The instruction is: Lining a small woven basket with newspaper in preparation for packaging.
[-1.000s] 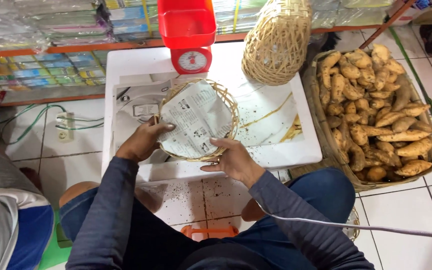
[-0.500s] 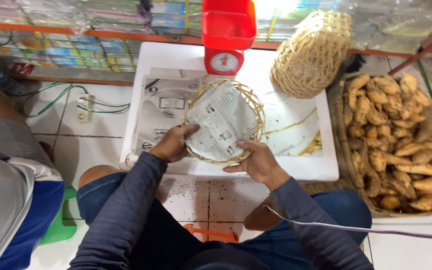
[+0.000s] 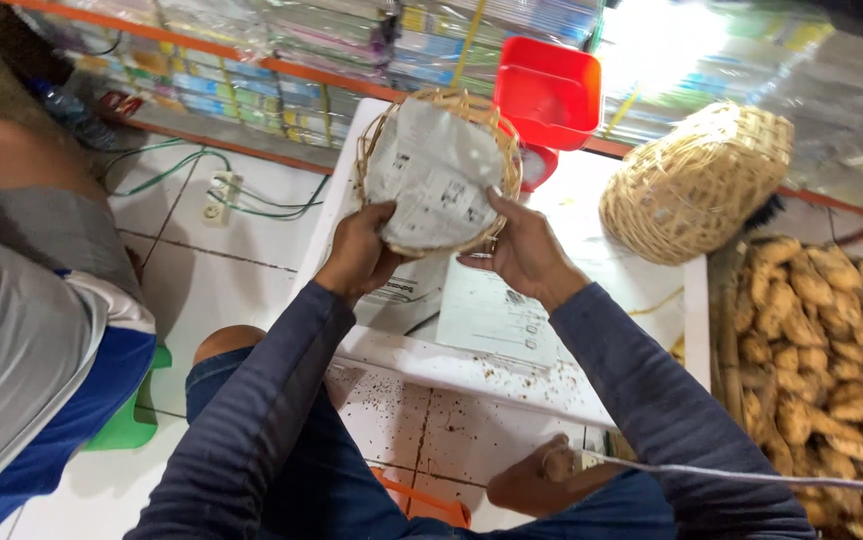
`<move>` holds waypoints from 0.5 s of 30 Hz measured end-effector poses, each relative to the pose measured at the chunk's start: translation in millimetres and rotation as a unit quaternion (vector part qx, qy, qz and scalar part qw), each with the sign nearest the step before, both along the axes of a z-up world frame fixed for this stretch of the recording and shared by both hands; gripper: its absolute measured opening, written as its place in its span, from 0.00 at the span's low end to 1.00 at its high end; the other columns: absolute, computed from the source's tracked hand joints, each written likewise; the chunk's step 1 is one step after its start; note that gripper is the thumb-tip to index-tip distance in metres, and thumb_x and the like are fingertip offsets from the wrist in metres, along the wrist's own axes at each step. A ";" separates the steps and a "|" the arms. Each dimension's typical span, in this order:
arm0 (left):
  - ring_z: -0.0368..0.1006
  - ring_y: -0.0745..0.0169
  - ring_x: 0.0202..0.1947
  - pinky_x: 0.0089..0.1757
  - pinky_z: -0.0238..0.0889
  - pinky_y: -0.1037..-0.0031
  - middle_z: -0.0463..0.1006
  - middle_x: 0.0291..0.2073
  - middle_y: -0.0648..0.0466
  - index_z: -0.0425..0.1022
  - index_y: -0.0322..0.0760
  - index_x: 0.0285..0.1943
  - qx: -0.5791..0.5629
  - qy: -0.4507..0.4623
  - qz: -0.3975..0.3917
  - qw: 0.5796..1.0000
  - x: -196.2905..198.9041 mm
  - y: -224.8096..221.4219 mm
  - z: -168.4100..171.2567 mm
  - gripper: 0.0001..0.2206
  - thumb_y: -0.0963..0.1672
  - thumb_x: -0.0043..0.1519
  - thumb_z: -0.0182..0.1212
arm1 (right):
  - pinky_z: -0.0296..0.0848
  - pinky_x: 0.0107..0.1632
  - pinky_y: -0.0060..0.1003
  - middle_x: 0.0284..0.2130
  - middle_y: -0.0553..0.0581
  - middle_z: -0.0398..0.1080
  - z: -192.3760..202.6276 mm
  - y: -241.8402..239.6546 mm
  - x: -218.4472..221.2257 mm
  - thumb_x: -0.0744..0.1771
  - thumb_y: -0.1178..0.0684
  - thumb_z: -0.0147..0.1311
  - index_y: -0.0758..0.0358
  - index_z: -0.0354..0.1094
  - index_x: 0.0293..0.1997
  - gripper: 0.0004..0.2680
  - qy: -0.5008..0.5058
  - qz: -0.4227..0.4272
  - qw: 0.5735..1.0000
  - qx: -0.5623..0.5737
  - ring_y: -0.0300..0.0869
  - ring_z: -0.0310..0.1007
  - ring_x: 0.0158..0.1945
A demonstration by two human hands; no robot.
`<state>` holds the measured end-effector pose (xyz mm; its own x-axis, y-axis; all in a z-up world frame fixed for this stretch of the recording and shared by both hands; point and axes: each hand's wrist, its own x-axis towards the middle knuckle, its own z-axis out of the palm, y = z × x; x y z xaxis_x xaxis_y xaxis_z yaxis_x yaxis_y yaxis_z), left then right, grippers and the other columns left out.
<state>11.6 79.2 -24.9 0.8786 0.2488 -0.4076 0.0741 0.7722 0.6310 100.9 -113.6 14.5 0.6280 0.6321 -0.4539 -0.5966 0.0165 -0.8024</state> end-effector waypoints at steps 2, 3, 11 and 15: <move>0.63 0.23 0.64 0.54 0.63 0.36 0.62 0.67 0.25 0.44 0.17 0.76 0.001 -0.017 0.009 1.000 4.2 2.1 42.5 0.30 0.43 0.68 0.47 | 0.74 0.57 0.63 0.46 0.63 0.74 -1.9 25.3 13.8 0.67 0.38 0.52 0.62 0.63 0.59 0.20 0.003 -0.035 0.999 0.020 0.54 0.80 0.42; 0.63 0.23 0.64 0.54 0.63 0.36 0.62 0.67 0.25 0.44 0.17 0.76 0.000 -0.020 0.018 1.000 15.2 10.3 43.0 0.30 0.43 0.68 0.47 | 0.74 0.57 0.63 0.46 0.63 0.74 -9.3 38.2 23.9 0.67 0.38 0.52 0.62 0.63 0.59 0.20 0.001 -0.026 0.999 0.018 0.54 0.80 0.42; 0.78 0.23 0.46 0.41 0.68 0.25 0.74 0.53 0.27 0.58 0.20 0.67 0.039 0.019 0.070 0.997 114.7 80.0 -24.8 0.25 0.43 0.63 0.56 | 0.74 0.54 0.63 0.42 0.63 0.65 -30.6 107.8 71.8 0.65 0.37 0.60 0.61 0.60 0.59 0.23 -0.023 -0.132 0.991 -0.018 0.56 0.75 0.40; 0.80 0.27 0.46 0.44 0.70 0.29 0.76 0.52 0.30 0.61 0.24 0.65 0.046 0.025 0.060 0.997 128.6 102.5 -27.7 0.24 0.45 0.62 0.56 | 0.77 0.52 0.60 0.40 0.61 0.65 -29.1 129.9 85.0 0.65 0.36 0.59 0.59 0.62 0.56 0.22 -0.031 -0.120 0.992 -0.022 0.53 0.76 0.38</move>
<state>140.1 181.7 -52.5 0.8195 0.3886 -0.4212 0.0180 0.7172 0.6967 186.0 16.4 -14.5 0.7854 0.4420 -0.4332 -0.5290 0.1161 -0.8406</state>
